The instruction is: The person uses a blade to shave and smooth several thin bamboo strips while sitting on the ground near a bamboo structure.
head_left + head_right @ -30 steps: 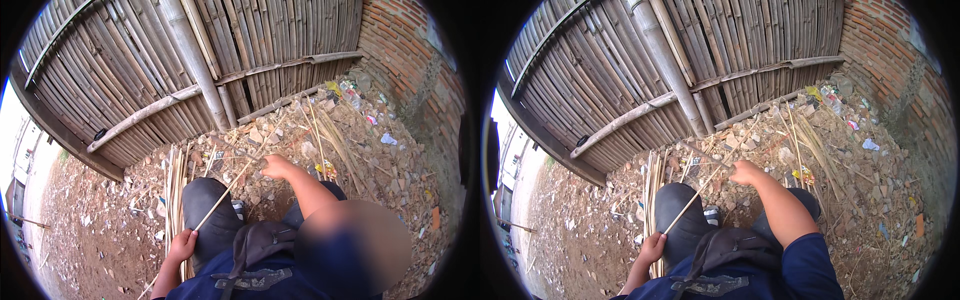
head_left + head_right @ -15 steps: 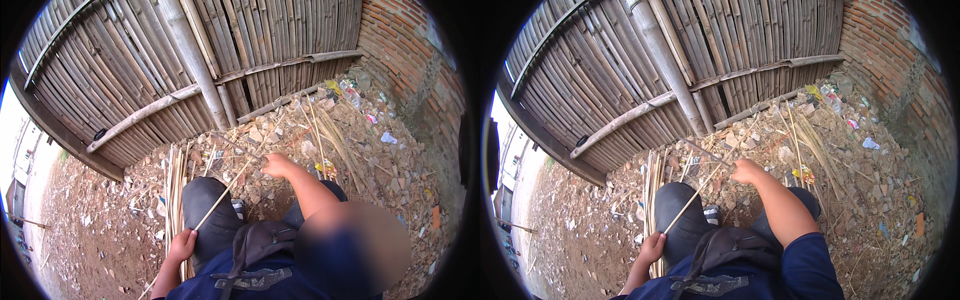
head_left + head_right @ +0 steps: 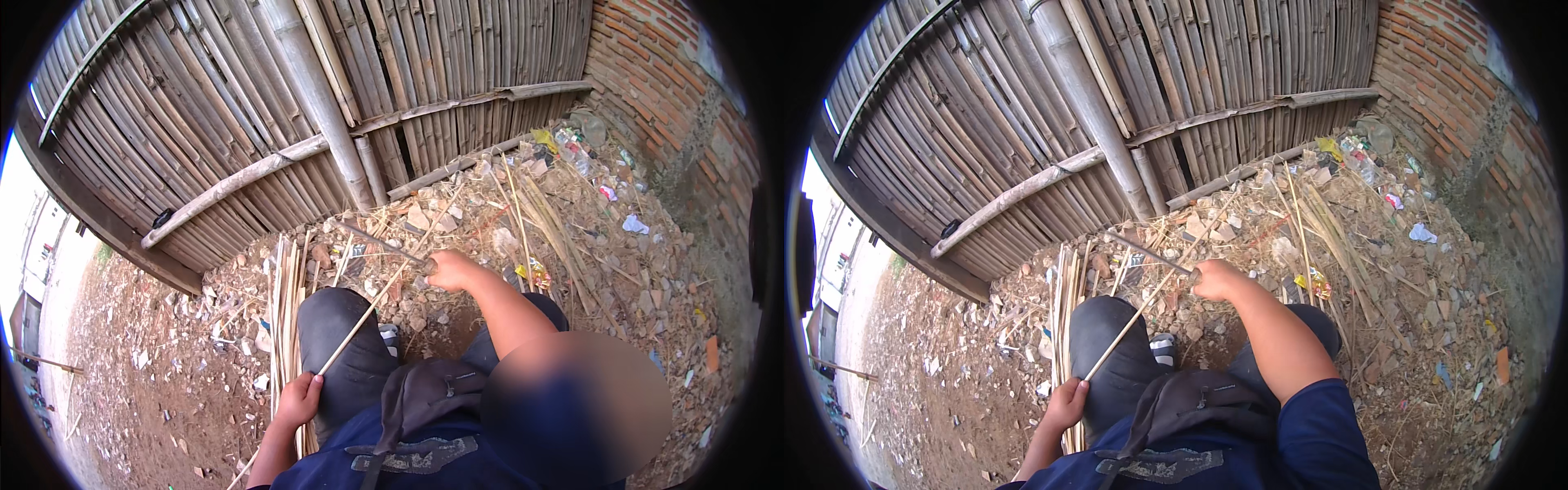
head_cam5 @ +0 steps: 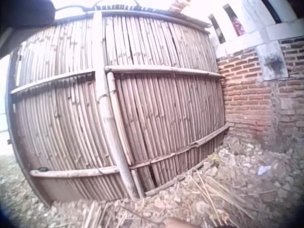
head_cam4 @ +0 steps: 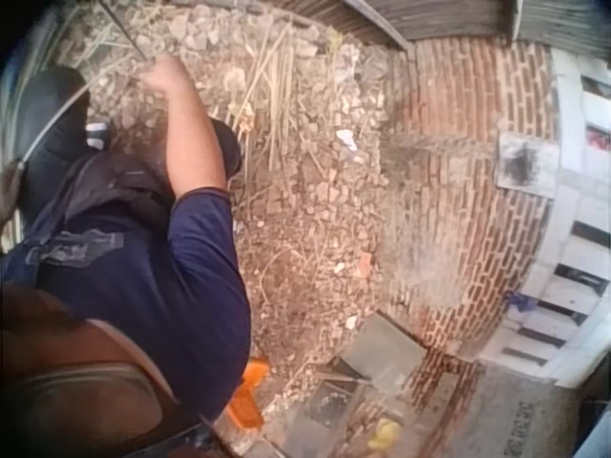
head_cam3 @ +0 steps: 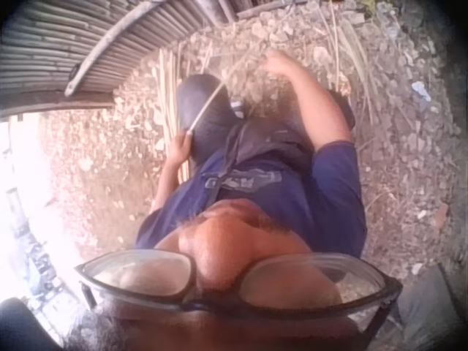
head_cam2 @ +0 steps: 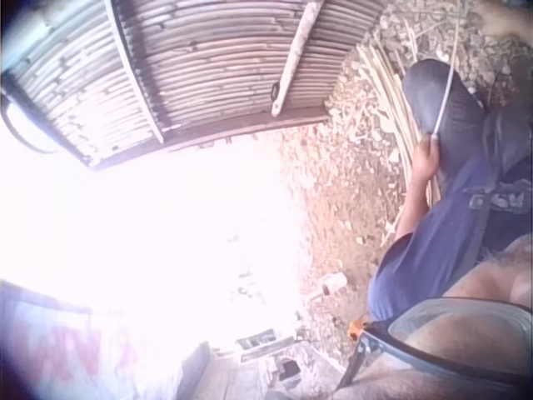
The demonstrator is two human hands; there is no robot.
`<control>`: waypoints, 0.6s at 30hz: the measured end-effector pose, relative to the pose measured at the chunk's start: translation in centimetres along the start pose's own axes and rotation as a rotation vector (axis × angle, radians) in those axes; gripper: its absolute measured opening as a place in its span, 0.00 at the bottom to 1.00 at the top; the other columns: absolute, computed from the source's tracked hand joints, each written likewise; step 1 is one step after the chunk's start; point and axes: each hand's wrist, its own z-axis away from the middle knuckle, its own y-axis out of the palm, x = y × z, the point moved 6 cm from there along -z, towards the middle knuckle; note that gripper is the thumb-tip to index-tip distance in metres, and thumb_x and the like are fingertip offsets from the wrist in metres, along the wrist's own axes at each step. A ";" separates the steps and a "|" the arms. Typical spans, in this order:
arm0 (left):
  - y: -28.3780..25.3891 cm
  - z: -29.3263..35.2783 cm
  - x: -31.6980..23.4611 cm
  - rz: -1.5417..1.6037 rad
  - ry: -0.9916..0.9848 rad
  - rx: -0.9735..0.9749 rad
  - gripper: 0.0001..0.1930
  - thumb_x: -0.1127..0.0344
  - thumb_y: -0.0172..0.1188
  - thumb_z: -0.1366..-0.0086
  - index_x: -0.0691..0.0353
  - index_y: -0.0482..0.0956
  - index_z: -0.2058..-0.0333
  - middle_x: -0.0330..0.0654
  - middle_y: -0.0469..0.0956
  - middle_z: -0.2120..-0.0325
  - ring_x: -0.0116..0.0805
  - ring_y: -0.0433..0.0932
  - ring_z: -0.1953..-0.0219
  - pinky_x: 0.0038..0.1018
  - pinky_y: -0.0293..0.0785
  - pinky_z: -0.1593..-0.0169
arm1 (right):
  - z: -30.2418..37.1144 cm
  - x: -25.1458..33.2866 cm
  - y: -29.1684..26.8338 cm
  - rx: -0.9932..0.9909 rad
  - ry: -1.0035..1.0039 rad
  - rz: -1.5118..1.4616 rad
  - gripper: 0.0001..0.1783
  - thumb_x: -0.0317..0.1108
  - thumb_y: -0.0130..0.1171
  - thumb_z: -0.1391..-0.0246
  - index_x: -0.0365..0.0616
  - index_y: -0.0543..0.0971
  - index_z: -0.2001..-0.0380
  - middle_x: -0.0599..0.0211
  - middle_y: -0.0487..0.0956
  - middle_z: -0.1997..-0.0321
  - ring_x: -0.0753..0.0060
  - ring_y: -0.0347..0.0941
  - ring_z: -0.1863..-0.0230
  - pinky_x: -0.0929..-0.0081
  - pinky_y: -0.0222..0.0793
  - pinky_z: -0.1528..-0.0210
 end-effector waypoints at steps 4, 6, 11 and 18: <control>-0.3 0.0 -0.1 -0.053 -0.022 0.022 0.20 0.55 0.53 0.26 0.66 0.73 0.73 0.56 0.75 0.82 0.56 0.77 0.75 0.43 0.71 0.69 | 3.1 6.5 -0.3 0.293 -0.070 0.059 0.22 0.45 0.69 0.51 0.42 0.82 0.57 0.53 0.84 0.57 0.51 0.81 0.52 0.57 0.75 0.50; -0.3 -0.1 0.3 -0.023 -0.035 0.048 0.20 0.55 0.53 0.26 0.65 0.74 0.73 0.55 0.75 0.82 0.55 0.77 0.76 0.42 0.70 0.69 | 3.8 8.0 -0.1 0.328 -0.252 0.127 0.20 0.45 0.69 0.52 0.45 0.83 0.58 0.53 0.84 0.60 0.53 0.81 0.54 0.57 0.75 0.52; 0.7 -0.4 1.6 0.114 -0.054 0.099 0.21 0.53 0.50 0.24 0.64 0.72 0.72 0.44 0.72 0.82 0.33 0.70 0.77 0.35 0.69 0.69 | 1.2 2.7 1.0 0.347 -0.154 -0.151 0.22 0.46 0.70 0.54 0.43 0.82 0.59 0.51 0.84 0.59 0.51 0.80 0.55 0.58 0.75 0.52; -0.2 0.2 -0.4 -0.111 0.024 -0.027 0.20 0.55 0.53 0.27 0.65 0.73 0.72 0.56 0.75 0.81 0.57 0.77 0.75 0.43 0.71 0.68 | 3.4 7.6 -0.1 0.352 -0.120 0.050 0.17 0.42 0.67 0.51 0.47 0.82 0.59 0.53 0.83 0.61 0.51 0.81 0.58 0.56 0.75 0.54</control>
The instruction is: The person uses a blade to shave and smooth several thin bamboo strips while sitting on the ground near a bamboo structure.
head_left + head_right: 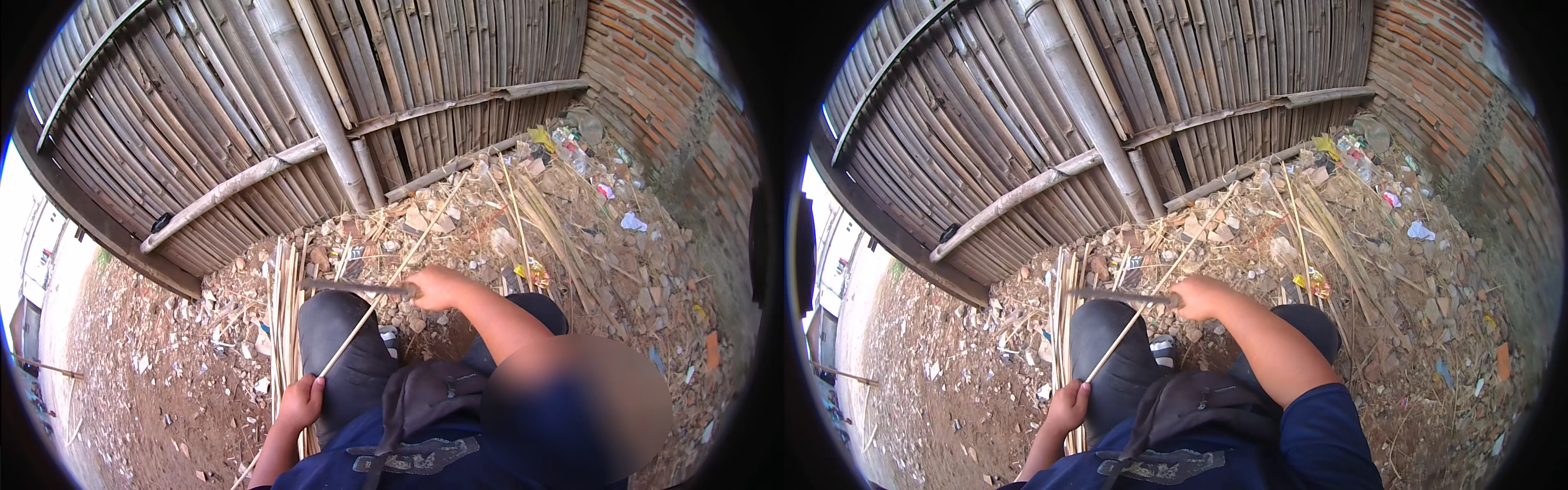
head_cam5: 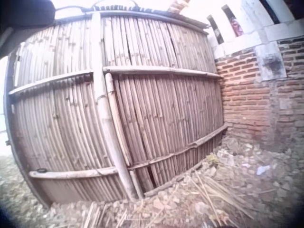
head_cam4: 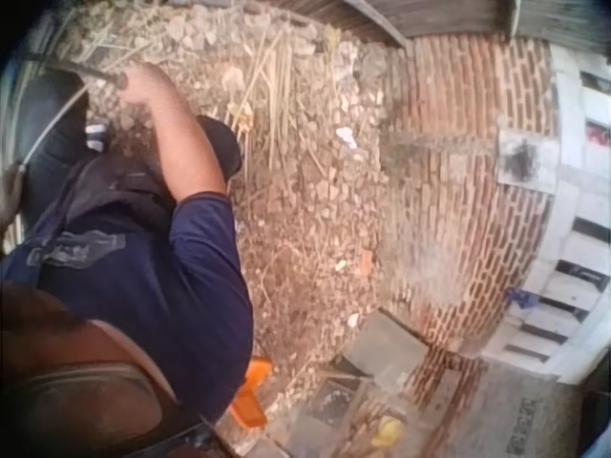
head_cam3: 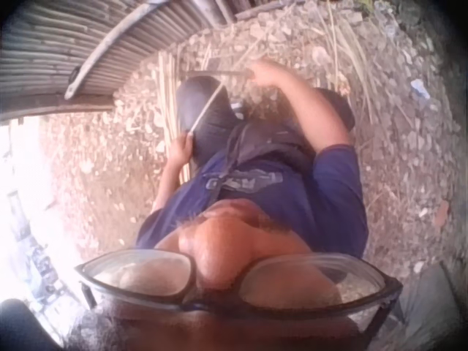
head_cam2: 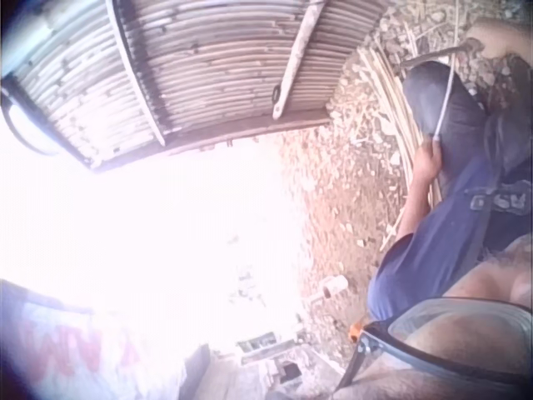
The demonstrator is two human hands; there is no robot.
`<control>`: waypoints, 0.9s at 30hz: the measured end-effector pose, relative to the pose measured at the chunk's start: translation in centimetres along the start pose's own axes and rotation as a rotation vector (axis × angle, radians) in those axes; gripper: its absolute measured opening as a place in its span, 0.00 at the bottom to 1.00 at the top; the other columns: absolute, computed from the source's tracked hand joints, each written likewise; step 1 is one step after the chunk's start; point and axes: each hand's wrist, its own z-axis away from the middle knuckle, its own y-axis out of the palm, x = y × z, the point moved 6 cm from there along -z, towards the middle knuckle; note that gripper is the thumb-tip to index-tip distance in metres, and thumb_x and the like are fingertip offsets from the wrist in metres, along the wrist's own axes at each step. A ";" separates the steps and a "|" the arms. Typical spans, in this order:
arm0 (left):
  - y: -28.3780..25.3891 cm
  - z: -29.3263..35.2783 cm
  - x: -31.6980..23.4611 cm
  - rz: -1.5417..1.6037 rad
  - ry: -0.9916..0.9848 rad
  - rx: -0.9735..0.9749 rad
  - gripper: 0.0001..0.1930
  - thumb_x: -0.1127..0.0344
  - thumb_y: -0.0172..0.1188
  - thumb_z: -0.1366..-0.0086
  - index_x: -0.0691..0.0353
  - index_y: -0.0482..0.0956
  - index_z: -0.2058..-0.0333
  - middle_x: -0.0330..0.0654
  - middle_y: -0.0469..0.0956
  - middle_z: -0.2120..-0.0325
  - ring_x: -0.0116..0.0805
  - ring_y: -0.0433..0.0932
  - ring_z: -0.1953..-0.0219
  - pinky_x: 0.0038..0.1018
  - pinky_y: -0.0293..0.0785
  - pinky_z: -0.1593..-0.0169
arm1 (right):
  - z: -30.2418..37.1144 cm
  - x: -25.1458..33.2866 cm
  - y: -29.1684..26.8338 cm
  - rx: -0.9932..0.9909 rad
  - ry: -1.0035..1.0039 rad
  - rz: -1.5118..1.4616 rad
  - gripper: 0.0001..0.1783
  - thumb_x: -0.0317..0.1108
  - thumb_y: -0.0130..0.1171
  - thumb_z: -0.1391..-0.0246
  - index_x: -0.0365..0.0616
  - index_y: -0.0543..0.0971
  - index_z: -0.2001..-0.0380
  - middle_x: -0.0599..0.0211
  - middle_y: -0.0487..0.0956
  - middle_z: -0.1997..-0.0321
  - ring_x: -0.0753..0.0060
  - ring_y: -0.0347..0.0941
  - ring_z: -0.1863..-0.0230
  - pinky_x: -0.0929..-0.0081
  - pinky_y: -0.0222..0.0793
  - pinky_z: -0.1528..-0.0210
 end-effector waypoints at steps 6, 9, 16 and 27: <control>0.2 -0.4 0.2 0.079 -0.048 0.068 0.21 0.53 0.51 0.26 0.65 0.73 0.73 0.55 0.76 0.80 0.54 0.78 0.74 0.43 0.71 0.68 | -1.3 -4.3 0.6 -0.016 -0.083 -0.031 0.19 0.44 0.68 0.51 0.44 0.82 0.59 0.53 0.83 0.62 0.50 0.81 0.58 0.56 0.74 0.55; -0.1 -0.3 -0.6 0.064 -0.027 0.037 0.19 0.56 0.53 0.27 0.65 0.73 0.72 0.58 0.76 0.80 0.60 0.78 0.74 0.46 0.71 0.68 | -1.8 -6.3 -0.3 -0.139 0.039 -0.068 0.22 0.47 0.68 0.51 0.43 0.82 0.58 0.51 0.83 0.60 0.49 0.80 0.55 0.56 0.74 0.54; 0.1 -0.1 0.0 0.031 -0.020 0.015 0.19 0.56 0.53 0.27 0.65 0.72 0.74 0.58 0.76 0.80 0.62 0.78 0.73 0.47 0.71 0.68 | 0.5 0.5 0.2 -0.034 -0.155 0.129 0.18 0.44 0.68 0.50 0.47 0.81 0.59 0.53 0.83 0.61 0.50 0.80 0.57 0.56 0.75 0.52; 0.1 0.3 -0.7 -0.033 0.017 -0.068 0.19 0.57 0.53 0.27 0.66 0.72 0.74 0.59 0.75 0.81 0.62 0.77 0.75 0.48 0.70 0.70 | -0.4 -2.4 -0.7 -0.039 0.087 -0.046 0.21 0.43 0.67 0.49 0.47 0.81 0.53 0.52 0.83 0.55 0.51 0.79 0.51 0.57 0.74 0.50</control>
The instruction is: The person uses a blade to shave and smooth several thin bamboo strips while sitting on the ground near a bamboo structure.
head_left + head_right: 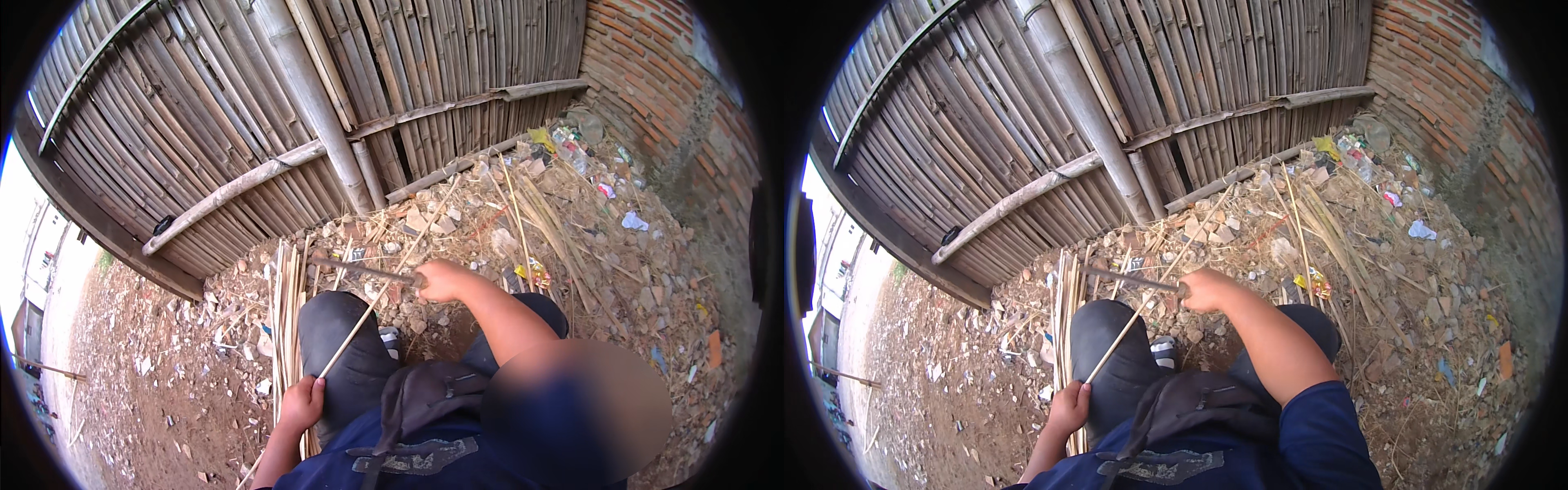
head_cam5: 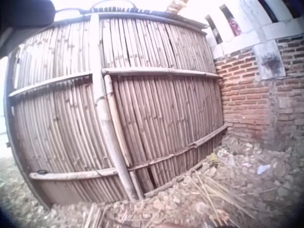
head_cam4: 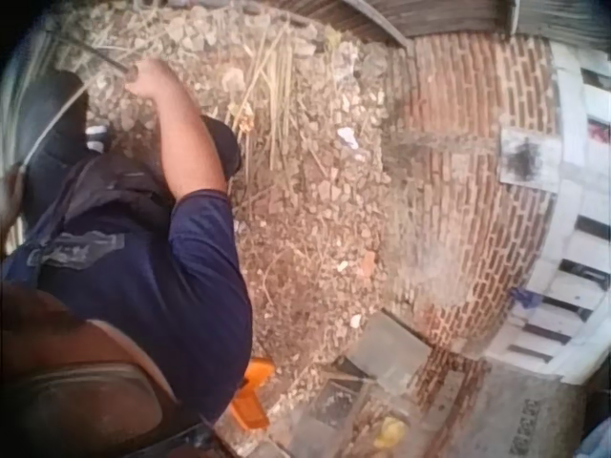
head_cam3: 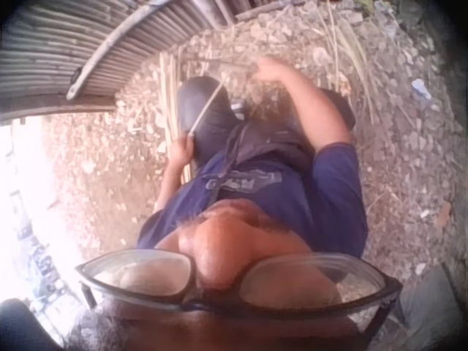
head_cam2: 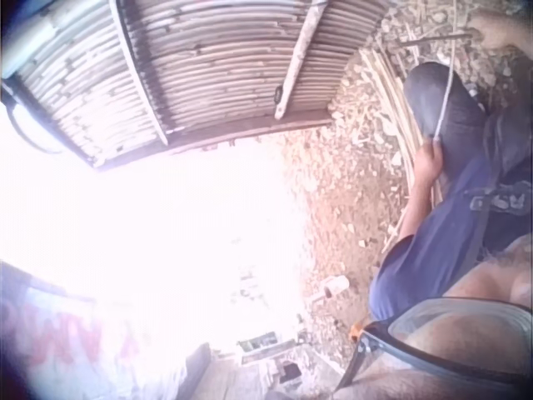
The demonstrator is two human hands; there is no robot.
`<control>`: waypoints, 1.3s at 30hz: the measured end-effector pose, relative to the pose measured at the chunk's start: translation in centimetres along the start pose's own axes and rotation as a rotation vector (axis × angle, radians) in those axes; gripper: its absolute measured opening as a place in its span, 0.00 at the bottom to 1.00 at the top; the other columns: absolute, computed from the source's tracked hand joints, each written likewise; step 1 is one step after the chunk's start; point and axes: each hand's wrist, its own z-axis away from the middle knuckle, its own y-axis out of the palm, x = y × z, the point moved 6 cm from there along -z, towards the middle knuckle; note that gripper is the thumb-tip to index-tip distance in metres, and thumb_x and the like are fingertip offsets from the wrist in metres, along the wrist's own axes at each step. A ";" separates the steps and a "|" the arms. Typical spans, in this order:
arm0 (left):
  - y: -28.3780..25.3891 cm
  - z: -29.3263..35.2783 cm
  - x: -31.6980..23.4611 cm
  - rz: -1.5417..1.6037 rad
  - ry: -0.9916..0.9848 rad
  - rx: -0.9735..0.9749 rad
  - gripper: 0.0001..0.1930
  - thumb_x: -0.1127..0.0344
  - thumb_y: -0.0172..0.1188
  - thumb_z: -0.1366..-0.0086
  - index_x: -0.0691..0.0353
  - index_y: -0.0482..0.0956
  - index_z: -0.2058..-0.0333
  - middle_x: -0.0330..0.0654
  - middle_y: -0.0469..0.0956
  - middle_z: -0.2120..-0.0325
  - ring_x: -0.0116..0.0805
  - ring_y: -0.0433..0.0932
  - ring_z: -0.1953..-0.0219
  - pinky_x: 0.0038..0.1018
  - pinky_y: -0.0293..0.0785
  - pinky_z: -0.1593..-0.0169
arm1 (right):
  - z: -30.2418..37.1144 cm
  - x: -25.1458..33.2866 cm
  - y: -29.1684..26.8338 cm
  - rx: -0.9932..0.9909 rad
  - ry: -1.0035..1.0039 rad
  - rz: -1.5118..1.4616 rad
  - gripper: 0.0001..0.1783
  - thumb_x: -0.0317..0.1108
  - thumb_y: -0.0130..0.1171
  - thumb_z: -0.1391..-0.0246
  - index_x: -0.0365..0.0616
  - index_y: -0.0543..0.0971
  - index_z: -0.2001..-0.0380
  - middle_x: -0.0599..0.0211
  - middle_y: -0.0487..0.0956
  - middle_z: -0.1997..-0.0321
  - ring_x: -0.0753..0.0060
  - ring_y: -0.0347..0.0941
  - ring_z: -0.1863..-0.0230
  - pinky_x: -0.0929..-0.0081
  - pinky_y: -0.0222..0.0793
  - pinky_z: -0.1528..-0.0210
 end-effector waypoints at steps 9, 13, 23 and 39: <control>-0.1 -0.5 0.2 0.110 -0.058 0.081 0.20 0.56 0.54 0.27 0.66 0.72 0.74 0.57 0.75 0.82 0.59 0.77 0.77 0.45 0.70 0.70 | -1.9 -3.0 0.8 -0.065 -0.077 -0.043 0.20 0.45 0.66 0.52 0.45 0.83 0.58 0.51 0.84 0.58 0.48 0.80 0.54 0.57 0.75 0.51; 0.0 -0.3 0.8 0.038 0.015 0.003 0.20 0.56 0.54 0.27 0.66 0.72 0.74 0.56 0.74 0.83 0.55 0.76 0.79 0.43 0.70 0.71 | -0.3 -0.3 0.2 -0.158 -0.099 0.061 0.19 0.43 0.65 0.51 0.45 0.82 0.58 0.50 0.83 0.57 0.49 0.80 0.51 0.55 0.74 0.50; 0.7 -0.7 2.0 0.143 -0.077 0.110 0.21 0.53 0.54 0.27 0.65 0.74 0.73 0.52 0.75 0.82 0.49 0.77 0.78 0.41 0.71 0.69 | -1.4 -4.8 -0.8 -0.191 0.012 -0.018 0.20 0.44 0.66 0.50 0.42 0.82 0.59 0.50 0.83 0.57 0.50 0.80 0.53 0.57 0.75 0.51; 0.7 -0.6 2.4 0.295 -0.177 0.272 0.20 0.52 0.55 0.26 0.63 0.77 0.69 0.32 0.72 0.79 0.22 0.67 0.74 0.26 0.67 0.69 | 0.8 -0.1 -1.1 -0.128 -0.082 0.088 0.14 0.39 0.63 0.52 0.48 0.83 0.62 0.56 0.84 0.60 0.51 0.81 0.55 0.56 0.76 0.54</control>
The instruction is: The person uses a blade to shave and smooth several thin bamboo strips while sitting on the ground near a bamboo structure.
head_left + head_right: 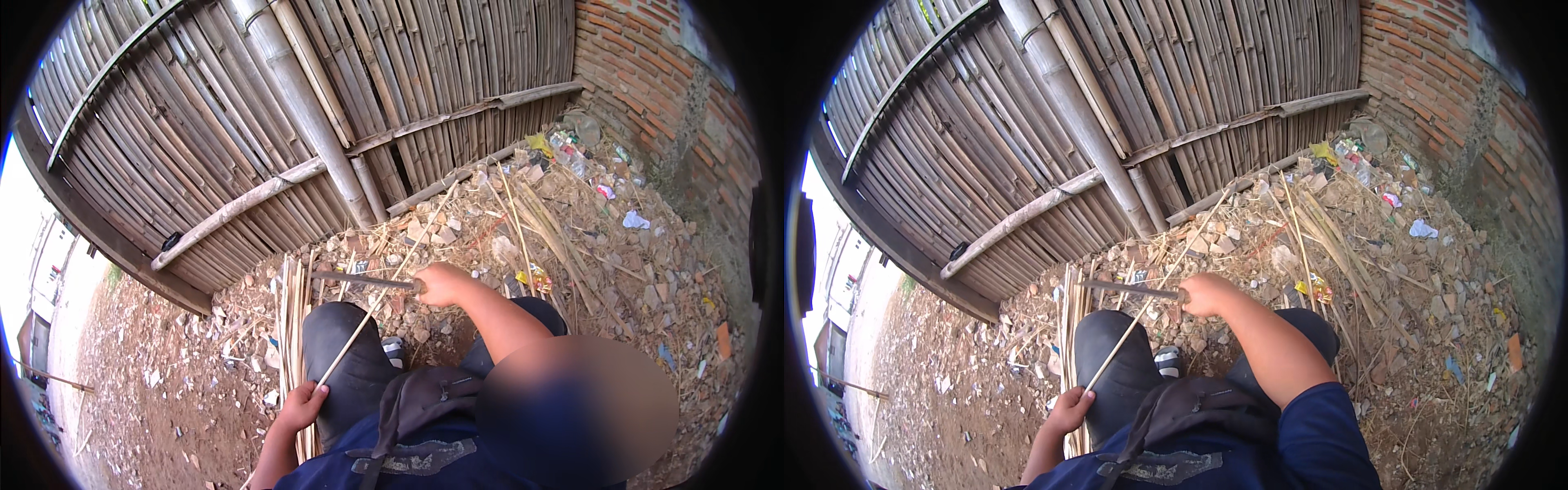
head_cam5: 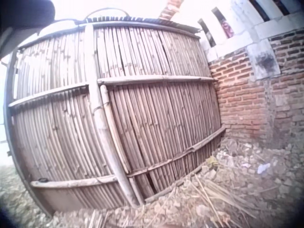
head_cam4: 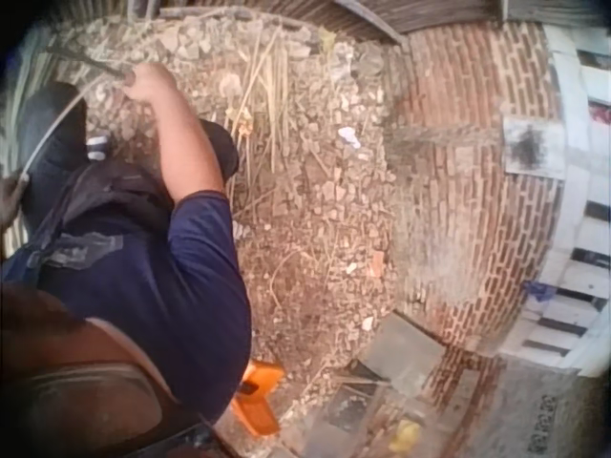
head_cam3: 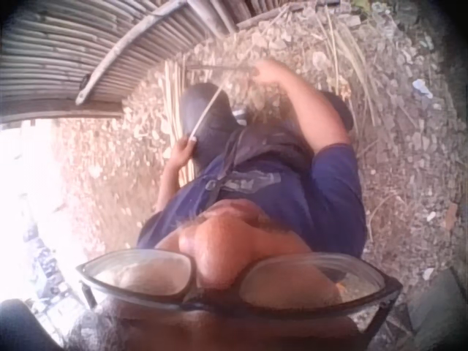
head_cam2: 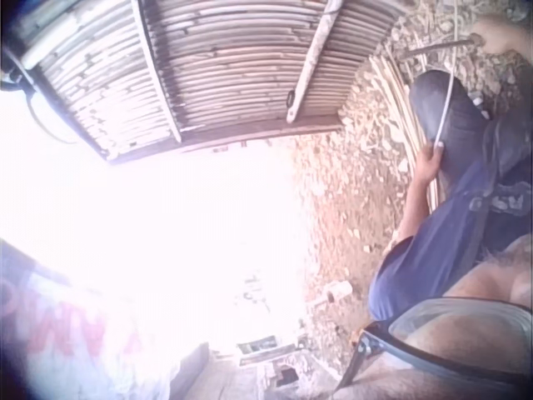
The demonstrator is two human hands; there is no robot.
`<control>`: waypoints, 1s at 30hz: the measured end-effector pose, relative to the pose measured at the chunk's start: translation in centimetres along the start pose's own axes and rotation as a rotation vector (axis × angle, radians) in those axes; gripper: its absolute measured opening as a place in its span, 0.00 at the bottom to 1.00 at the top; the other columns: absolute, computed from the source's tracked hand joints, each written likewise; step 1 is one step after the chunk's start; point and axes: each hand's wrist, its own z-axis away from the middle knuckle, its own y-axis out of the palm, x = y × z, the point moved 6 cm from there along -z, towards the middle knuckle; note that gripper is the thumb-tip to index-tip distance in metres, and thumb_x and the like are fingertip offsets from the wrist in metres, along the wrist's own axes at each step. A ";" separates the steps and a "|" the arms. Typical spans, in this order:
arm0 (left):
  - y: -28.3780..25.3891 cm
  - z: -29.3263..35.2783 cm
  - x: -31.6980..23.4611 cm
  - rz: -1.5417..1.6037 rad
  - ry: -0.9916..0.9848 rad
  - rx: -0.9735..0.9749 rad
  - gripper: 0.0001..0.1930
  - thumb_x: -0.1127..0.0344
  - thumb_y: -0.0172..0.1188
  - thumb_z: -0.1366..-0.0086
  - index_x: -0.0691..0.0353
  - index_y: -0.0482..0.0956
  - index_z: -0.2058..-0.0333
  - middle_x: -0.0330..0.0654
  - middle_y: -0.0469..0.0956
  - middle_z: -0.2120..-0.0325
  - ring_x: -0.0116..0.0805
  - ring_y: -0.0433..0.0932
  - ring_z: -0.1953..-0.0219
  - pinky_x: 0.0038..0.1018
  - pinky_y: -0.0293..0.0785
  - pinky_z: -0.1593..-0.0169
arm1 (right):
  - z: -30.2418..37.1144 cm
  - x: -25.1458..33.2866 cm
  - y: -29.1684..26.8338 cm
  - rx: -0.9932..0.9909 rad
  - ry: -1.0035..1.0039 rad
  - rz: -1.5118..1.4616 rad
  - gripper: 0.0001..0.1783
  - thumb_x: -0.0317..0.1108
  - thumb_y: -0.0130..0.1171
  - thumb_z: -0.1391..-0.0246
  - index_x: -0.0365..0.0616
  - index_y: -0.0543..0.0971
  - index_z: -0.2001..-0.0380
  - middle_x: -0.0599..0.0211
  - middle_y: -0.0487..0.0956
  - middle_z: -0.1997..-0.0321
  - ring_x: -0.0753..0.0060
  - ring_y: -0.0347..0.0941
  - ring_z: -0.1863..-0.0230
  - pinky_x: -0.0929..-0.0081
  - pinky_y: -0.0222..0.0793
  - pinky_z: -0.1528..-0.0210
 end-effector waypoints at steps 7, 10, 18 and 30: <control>-0.6 0.2 -2.0 -0.210 0.001 0.024 0.24 0.49 0.51 0.26 0.68 0.76 0.68 0.56 0.79 0.74 0.50 0.80 0.68 0.40 0.74 0.60 | -0.4 1.2 2.0 0.159 -0.091 -0.049 0.14 0.41 0.66 0.54 0.50 0.83 0.62 0.56 0.84 0.61 0.50 0.81 0.56 0.52 0.75 0.55; -0.7 0.3 -2.1 -0.233 0.005 0.017 0.24 0.48 0.49 0.25 0.68 0.76 0.67 0.57 0.79 0.74 0.53 0.80 0.67 0.41 0.74 0.59 | -0.1 -1.2 0.0 0.010 0.005 -0.048 0.17 0.43 0.66 0.53 0.51 0.84 0.60 0.54 0.84 0.60 0.49 0.80 0.55 0.53 0.75 0.54; -0.4 0.7 -2.0 -0.263 -0.036 -0.010 0.25 0.48 0.50 0.26 0.67 0.76 0.68 0.56 0.79 0.75 0.51 0.80 0.68 0.42 0.74 0.60 | 1.2 2.5 0.4 0.114 -0.107 0.009 0.15 0.43 0.67 0.53 0.50 0.83 0.63 0.56 0.84 0.62 0.51 0.81 0.55 0.53 0.75 0.54; -0.2 1.1 -2.2 -0.344 0.078 -0.134 0.21 0.53 0.52 0.27 0.66 0.71 0.72 0.60 0.76 0.79 0.63 0.79 0.71 0.48 0.72 0.66 | 1.5 3.0 0.5 0.070 -0.073 0.007 0.21 0.41 0.67 0.53 0.50 0.83 0.54 0.53 0.83 0.55 0.50 0.80 0.52 0.54 0.76 0.50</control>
